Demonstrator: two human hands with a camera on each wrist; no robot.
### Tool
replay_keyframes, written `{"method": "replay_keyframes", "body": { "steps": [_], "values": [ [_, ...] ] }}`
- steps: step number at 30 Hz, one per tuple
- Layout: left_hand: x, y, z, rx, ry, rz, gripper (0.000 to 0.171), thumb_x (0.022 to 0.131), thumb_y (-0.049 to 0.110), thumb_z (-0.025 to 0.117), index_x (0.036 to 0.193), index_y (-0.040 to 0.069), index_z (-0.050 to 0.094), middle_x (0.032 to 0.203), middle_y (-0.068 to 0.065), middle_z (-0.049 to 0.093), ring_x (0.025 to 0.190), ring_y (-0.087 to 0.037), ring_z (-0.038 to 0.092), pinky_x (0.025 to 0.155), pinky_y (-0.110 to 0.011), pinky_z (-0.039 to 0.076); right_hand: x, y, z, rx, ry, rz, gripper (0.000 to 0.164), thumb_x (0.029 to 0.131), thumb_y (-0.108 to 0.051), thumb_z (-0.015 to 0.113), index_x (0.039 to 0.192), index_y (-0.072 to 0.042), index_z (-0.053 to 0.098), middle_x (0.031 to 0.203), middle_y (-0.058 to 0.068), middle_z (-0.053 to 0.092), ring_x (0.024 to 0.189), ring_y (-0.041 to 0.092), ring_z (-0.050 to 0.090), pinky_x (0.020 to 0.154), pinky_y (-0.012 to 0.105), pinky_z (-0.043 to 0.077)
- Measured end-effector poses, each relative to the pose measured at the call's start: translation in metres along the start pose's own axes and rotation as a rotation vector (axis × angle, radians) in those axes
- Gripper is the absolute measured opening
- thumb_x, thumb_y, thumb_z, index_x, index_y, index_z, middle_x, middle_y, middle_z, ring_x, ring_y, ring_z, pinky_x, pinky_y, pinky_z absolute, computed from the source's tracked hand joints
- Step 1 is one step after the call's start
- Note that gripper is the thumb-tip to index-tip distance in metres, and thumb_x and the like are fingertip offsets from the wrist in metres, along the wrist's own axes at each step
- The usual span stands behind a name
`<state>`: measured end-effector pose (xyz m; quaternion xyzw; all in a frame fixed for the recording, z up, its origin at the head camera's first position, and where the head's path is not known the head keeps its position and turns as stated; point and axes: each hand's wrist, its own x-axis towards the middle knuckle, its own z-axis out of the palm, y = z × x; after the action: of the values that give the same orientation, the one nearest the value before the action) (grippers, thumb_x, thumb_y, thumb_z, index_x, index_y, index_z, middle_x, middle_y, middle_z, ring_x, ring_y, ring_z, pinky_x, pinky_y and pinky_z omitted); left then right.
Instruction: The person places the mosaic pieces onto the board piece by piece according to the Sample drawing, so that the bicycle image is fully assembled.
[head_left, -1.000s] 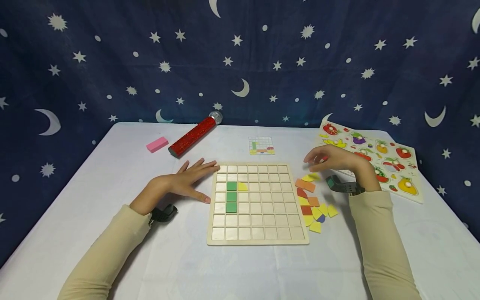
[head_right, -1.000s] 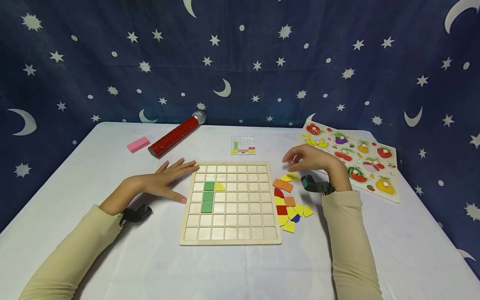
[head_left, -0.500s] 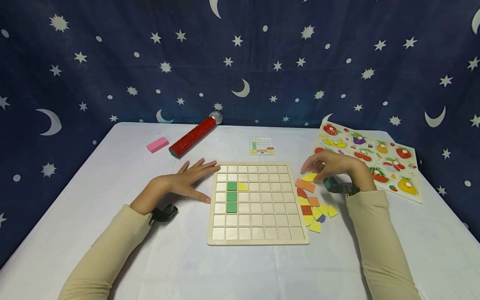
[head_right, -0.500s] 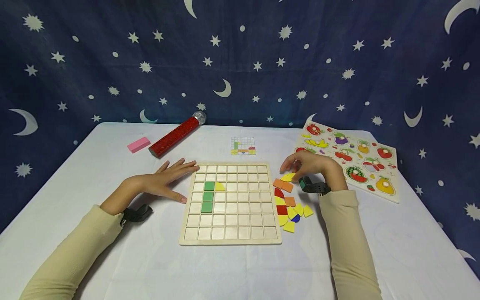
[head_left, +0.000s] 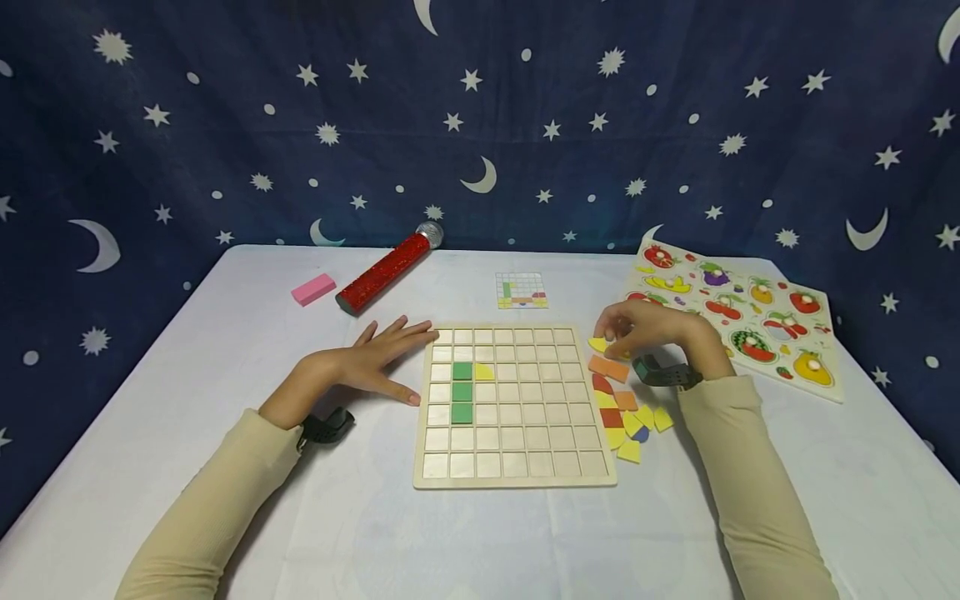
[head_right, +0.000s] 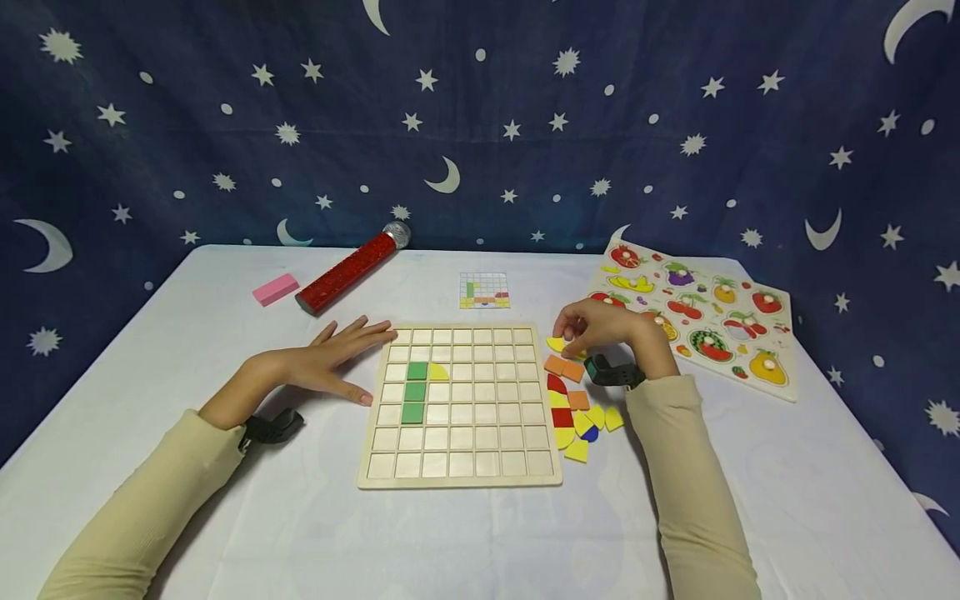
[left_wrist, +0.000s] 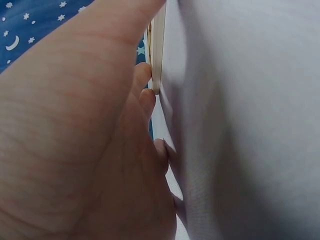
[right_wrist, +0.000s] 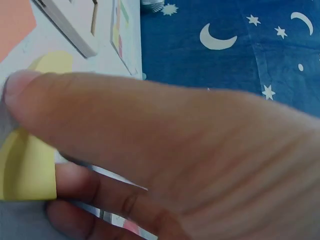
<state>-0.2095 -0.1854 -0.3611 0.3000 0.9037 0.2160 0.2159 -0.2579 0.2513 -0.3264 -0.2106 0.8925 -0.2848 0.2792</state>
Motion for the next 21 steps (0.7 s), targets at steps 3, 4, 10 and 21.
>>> {"method": "replay_keyframes", "body": {
  "steps": [3,4,10,21],
  "values": [
    [0.0,-0.0004,0.0002,-0.001,-0.002,-0.001,0.102,0.078,0.05,0.075,0.157,0.02,0.019,0.165,-0.007,0.007,0.15,-0.035,-0.009,0.112,-0.064,-0.013,0.0018,-0.0021,0.0015,0.016,-0.005,0.005,0.029,0.084,-0.013,0.076,0.105,0.0,0.061,0.082,0.004,0.051,0.076,0.019,0.048,0.064,0.026,0.043],
    [0.0,-0.0005,0.0002,-0.002,-0.003,-0.001,0.102,0.078,0.05,0.075,0.157,0.02,0.019,0.165,-0.007,0.007,0.15,-0.035,-0.009,0.112,-0.064,-0.013,0.0021,-0.0026,0.0019,0.021,-0.008,0.01,0.03,0.084,-0.014,0.076,0.104,0.001,0.06,0.081,0.004,0.05,0.075,0.018,0.048,0.063,0.026,0.043],
    [-0.0002,-0.0012,0.0002,-0.002,0.004,0.014,0.101,0.078,0.05,0.076,0.157,0.02,0.02,0.165,-0.008,0.007,0.15,-0.035,-0.009,0.112,-0.064,-0.013,0.0042,-0.0028,0.0035,0.02,0.0,-0.009,0.036,0.082,-0.01,0.077,0.112,0.0,0.059,0.085,0.007,0.051,0.075,0.02,0.049,0.059,0.025,0.044],
    [0.0003,-0.0023,0.0005,-0.013,0.006,0.016,0.101,0.078,0.05,0.076,0.157,0.02,0.02,0.165,-0.007,0.009,0.15,-0.035,-0.008,0.112,-0.064,-0.013,0.0079,-0.0025,0.0054,-0.009,0.017,-0.102,0.034,0.082,-0.008,0.078,0.112,-0.001,0.065,0.087,0.008,0.054,0.079,0.022,0.049,0.06,0.024,0.045]
  ]
}}
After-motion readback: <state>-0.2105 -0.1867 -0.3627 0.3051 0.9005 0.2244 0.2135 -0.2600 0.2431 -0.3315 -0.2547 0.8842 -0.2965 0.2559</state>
